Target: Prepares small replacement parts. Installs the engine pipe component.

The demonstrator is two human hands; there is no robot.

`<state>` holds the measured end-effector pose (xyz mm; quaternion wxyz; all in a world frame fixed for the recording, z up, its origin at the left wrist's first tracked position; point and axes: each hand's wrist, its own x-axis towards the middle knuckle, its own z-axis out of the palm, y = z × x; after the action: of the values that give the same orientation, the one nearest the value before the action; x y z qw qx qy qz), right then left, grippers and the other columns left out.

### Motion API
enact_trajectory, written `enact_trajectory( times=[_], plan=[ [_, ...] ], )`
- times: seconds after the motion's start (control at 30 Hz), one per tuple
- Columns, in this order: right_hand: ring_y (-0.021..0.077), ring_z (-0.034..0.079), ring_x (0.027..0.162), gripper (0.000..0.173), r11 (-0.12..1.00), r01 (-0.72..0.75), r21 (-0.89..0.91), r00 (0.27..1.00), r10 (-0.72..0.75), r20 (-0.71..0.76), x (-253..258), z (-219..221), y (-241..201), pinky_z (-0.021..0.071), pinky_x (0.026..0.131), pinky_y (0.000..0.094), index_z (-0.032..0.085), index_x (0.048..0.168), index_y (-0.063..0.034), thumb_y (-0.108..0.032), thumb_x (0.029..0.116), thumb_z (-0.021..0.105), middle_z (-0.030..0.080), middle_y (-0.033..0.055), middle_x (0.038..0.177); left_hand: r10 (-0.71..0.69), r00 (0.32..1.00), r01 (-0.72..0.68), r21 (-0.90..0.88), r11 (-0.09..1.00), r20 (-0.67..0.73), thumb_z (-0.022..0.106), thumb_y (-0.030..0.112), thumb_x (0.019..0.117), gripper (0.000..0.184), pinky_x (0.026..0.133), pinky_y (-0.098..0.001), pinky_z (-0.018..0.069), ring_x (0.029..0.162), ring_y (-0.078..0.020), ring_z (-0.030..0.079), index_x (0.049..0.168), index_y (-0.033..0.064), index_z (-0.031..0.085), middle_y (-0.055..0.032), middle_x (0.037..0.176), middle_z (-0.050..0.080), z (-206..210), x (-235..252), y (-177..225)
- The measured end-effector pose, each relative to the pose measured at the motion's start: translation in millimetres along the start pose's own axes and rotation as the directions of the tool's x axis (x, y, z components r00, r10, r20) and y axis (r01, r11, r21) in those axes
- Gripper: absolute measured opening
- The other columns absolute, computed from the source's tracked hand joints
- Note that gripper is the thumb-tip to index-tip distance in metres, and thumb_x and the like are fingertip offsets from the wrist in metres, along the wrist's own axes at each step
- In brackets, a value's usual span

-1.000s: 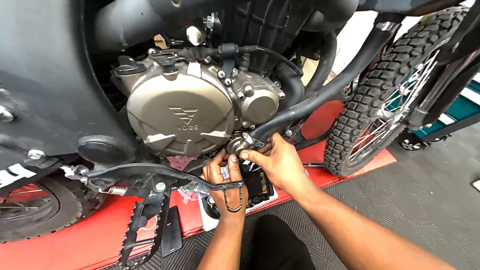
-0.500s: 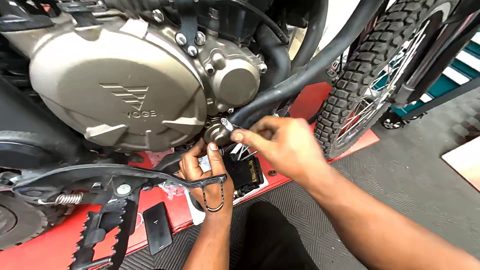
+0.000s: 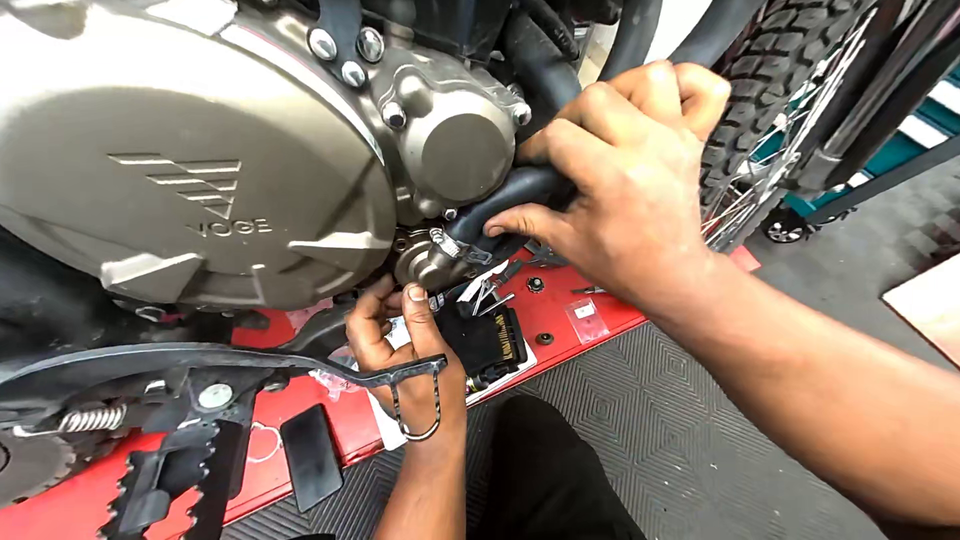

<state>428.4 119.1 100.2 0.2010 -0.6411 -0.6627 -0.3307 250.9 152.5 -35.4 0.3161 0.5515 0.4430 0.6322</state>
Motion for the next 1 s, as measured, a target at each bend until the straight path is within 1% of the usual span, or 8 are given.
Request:
enact_trajectory(
  times=[0.27,0.37,0.43,0.57,0.67,0.77,0.9,1.0],
  plan=[
    [0.0288,0.058,0.103,0.059,0.999,0.009,0.044,0.998,-0.007,-0.062,-3.1,9.4,-3.4,0.0303,0.100,0.0570,0.075,0.099,-0.0172,-0.072,0.0768,0.076,0.066,0.0043,0.095,0.043,0.999,-0.044,-0.028,0.999,-0.021,0.066,0.012,0.0992,0.022,0.080,-0.0185,0.0528,0.088,-0.0024,0.063,0.117,0.0009,0.062,0.0023,0.097,0.066,3.6,2.2,-4.7],
    [0.0311,0.056,0.105,0.077,1.000,-0.014,0.016,0.999,0.014,-0.037,-3.1,10.4,-14.5,0.0293,0.102,0.0586,0.072,0.096,-0.0147,-0.086,0.0672,0.069,0.066,0.0068,0.098,0.049,0.999,-0.049,-0.030,0.998,-0.004,0.066,0.012,0.0993,0.024,0.081,-0.0188,0.0526,0.088,-0.0022,0.063,0.119,0.0007,0.061,0.0028,0.098,0.067,2.4,2.3,-6.1],
    [0.0321,0.055,0.107,0.085,0.999,-0.043,-0.024,0.999,0.042,-0.030,-3.1,13.5,-23.0,0.0282,0.104,0.0591,0.069,0.098,-0.0128,-0.090,0.0634,0.067,0.064,0.0087,0.102,0.042,0.999,-0.042,-0.010,0.999,0.009,0.065,0.013,0.0997,0.025,0.082,-0.0177,0.0512,0.089,-0.0005,0.062,0.120,-0.0002,0.059,0.0034,0.098,0.066,1.3,3.1,-4.1],
    [0.0373,0.054,0.118,0.088,0.993,-0.111,-0.042,0.993,0.109,-0.039,-8.1,21.4,-35.9,0.0186,0.116,0.0666,0.064,0.102,-0.0098,-0.087,0.0618,0.072,0.063,0.0125,0.110,0.037,0.999,-0.037,-0.032,0.999,-0.009,0.066,0.012,0.0986,0.025,0.081,-0.0189,0.0511,0.088,-0.0004,0.062,0.120,0.0000,0.059,0.0033,0.097,0.066,2.1,3.6,-3.9],
    [0.0386,0.052,0.125,0.089,0.988,-0.150,-0.018,0.988,0.150,-0.037,-12.4,22.9,-41.3,0.0128,0.120,0.0674,0.065,0.106,-0.0080,-0.084,0.0613,0.076,0.063,0.0145,0.117,0.034,0.999,-0.034,-0.022,0.999,0.015,0.066,0.014,0.0989,0.027,0.081,-0.0185,0.0501,0.089,0.0008,0.062,0.121,0.0004,0.058,0.0043,0.098,0.067,1.0,1.6,-6.5],
    [0.0384,0.050,0.129,0.086,0.983,-0.178,0.035,0.983,0.180,-0.039,-17.8,23.6,-45.1,0.0075,0.121,0.0694,0.065,0.109,-0.0078,-0.079,0.0625,0.080,0.062,0.0144,0.120,0.018,0.999,-0.018,-0.006,1.000,0.041,0.073,0.018,0.0944,0.040,0.087,-0.0215,0.0513,0.095,-0.0038,0.062,0.126,-0.0001,0.057,0.0003,0.105,0.066,0.1,-4.9,-14.4],
    [0.0398,0.048,0.131,0.085,0.978,-0.201,0.058,0.977,0.204,-0.056,-22.2,23.6,-51.0,0.0073,0.120,0.0712,0.064,0.112,-0.0065,-0.074,0.0640,0.083,0.060,0.0159,0.123,0.021,0.999,-0.025,-0.084,0.996,-0.044,0.079,0.013,0.0884,0.039,0.085,-0.0223,0.0551,0.091,-0.0039,0.065,0.118,0.0032,0.056,0.0021,0.100,0.065,5.9,-4.5,-14.8],
    [0.0405,0.049,0.131,0.090,0.979,-0.201,0.019,0.978,0.202,-0.056,-20.1,25.4,-52.5,0.0081,0.119,0.0717,0.064,0.111,-0.0070,-0.080,0.0609,0.080,0.061,0.0160,0.123,-0.016,0.999,0.013,-0.069,0.998,-0.042,0.080,0.012,0.0864,0.038,0.085,-0.0222,0.0552,0.091,-0.0046,0.065,0.113,0.0065,0.055,0.0023,0.099,0.065,3.6,-5.0,-12.0]
  ],
)
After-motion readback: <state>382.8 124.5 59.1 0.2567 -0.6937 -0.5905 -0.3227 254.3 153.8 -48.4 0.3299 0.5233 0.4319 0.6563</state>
